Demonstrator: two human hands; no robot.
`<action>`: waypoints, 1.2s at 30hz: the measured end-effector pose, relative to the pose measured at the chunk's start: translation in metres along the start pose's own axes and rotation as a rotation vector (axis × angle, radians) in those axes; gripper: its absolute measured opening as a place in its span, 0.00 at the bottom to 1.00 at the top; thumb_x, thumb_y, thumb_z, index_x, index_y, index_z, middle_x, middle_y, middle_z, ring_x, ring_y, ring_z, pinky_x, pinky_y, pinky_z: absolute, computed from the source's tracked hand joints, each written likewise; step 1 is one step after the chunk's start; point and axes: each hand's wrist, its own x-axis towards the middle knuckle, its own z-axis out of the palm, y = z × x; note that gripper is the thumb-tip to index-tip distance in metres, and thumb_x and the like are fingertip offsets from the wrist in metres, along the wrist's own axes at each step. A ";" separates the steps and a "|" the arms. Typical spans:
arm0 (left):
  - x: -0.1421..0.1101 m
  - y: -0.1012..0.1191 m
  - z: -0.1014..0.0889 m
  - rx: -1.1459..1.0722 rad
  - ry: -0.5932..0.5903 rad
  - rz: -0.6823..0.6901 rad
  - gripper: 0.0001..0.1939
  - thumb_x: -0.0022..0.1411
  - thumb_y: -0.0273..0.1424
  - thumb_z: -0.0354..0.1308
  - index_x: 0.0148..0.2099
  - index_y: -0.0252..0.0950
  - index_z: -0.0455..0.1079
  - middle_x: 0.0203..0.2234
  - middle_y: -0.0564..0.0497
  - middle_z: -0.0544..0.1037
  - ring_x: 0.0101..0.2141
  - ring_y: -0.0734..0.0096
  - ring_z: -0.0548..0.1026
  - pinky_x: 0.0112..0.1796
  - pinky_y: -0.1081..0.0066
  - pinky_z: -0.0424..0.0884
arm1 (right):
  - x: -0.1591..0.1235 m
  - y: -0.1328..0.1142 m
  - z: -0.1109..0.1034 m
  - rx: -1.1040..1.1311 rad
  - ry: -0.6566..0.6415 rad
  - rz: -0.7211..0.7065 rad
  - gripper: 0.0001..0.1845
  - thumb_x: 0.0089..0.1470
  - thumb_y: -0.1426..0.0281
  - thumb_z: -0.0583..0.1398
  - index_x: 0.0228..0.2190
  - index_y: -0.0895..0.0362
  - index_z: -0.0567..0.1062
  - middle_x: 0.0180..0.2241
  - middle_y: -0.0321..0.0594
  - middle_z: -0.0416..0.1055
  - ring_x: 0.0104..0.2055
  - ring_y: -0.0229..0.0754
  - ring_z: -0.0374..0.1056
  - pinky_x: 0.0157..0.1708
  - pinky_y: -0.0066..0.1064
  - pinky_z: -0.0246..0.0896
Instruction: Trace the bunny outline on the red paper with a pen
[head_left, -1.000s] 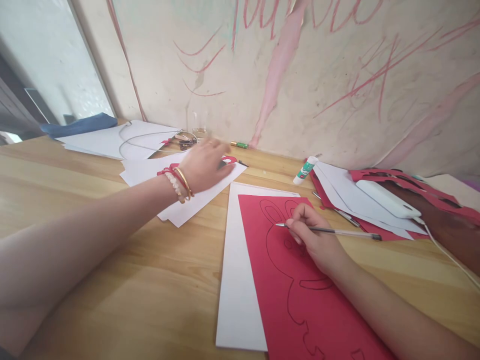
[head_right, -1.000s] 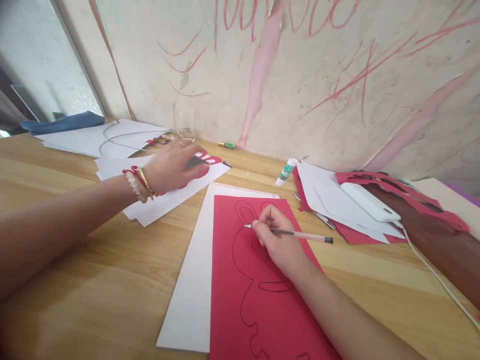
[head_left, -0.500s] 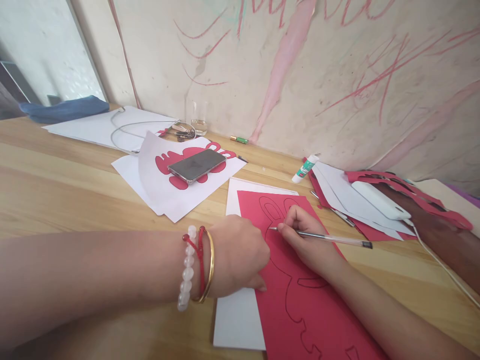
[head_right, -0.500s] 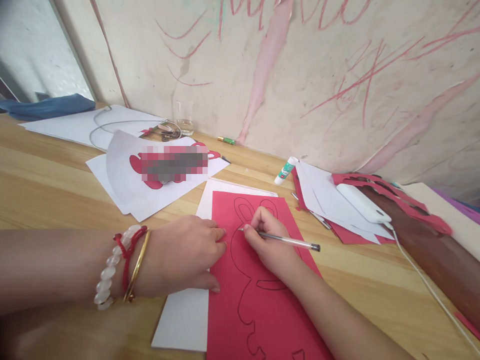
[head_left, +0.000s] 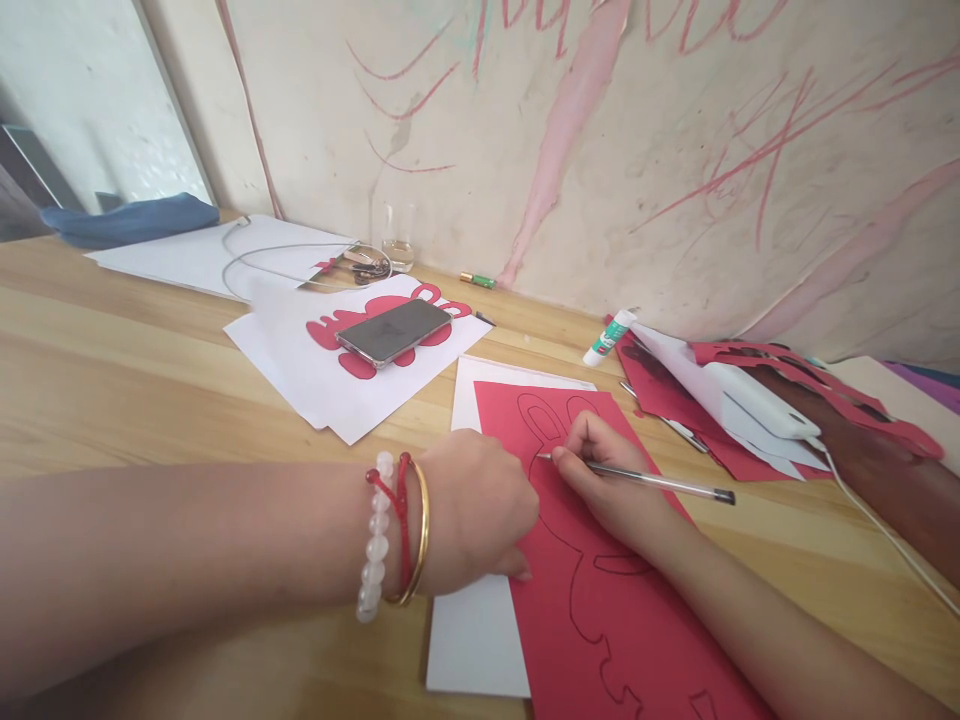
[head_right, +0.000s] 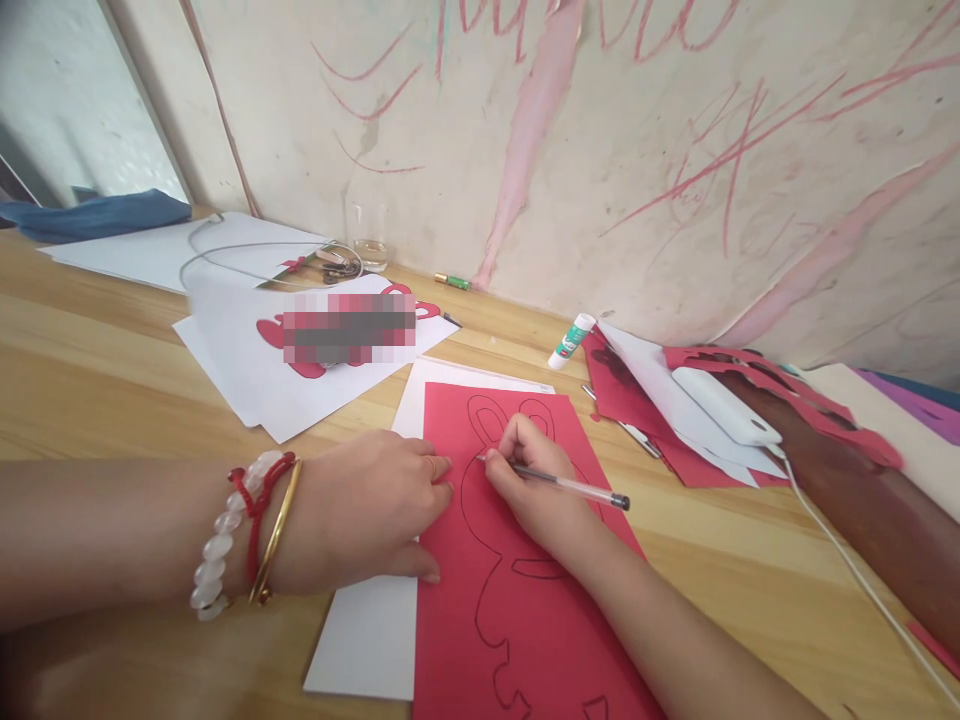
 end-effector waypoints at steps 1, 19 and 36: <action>0.000 0.000 0.000 0.001 -0.005 -0.004 0.19 0.60 0.45 0.60 0.30 0.33 0.73 0.31 0.45 0.77 0.30 0.61 0.75 0.22 0.70 0.59 | 0.000 0.001 0.000 0.004 -0.011 0.003 0.13 0.53 0.68 0.57 0.23 0.52 0.57 0.20 0.29 0.55 0.23 0.36 0.52 0.22 0.28 0.46; 0.000 0.000 -0.002 0.002 -0.017 -0.015 0.19 0.60 0.46 0.60 0.32 0.33 0.74 0.32 0.45 0.77 0.30 0.62 0.75 0.22 0.69 0.59 | 0.001 -0.002 -0.002 0.010 -0.037 -0.032 0.13 0.53 0.68 0.57 0.22 0.52 0.57 0.20 0.29 0.54 0.22 0.36 0.50 0.22 0.27 0.45; -0.001 0.001 -0.004 0.005 -0.039 -0.022 0.19 0.61 0.46 0.58 0.35 0.33 0.75 0.34 0.45 0.77 0.33 0.59 0.75 0.25 0.69 0.61 | 0.000 -0.001 -0.002 -0.005 -0.062 -0.013 0.12 0.54 0.69 0.56 0.24 0.53 0.57 0.22 0.29 0.54 0.25 0.36 0.51 0.23 0.27 0.45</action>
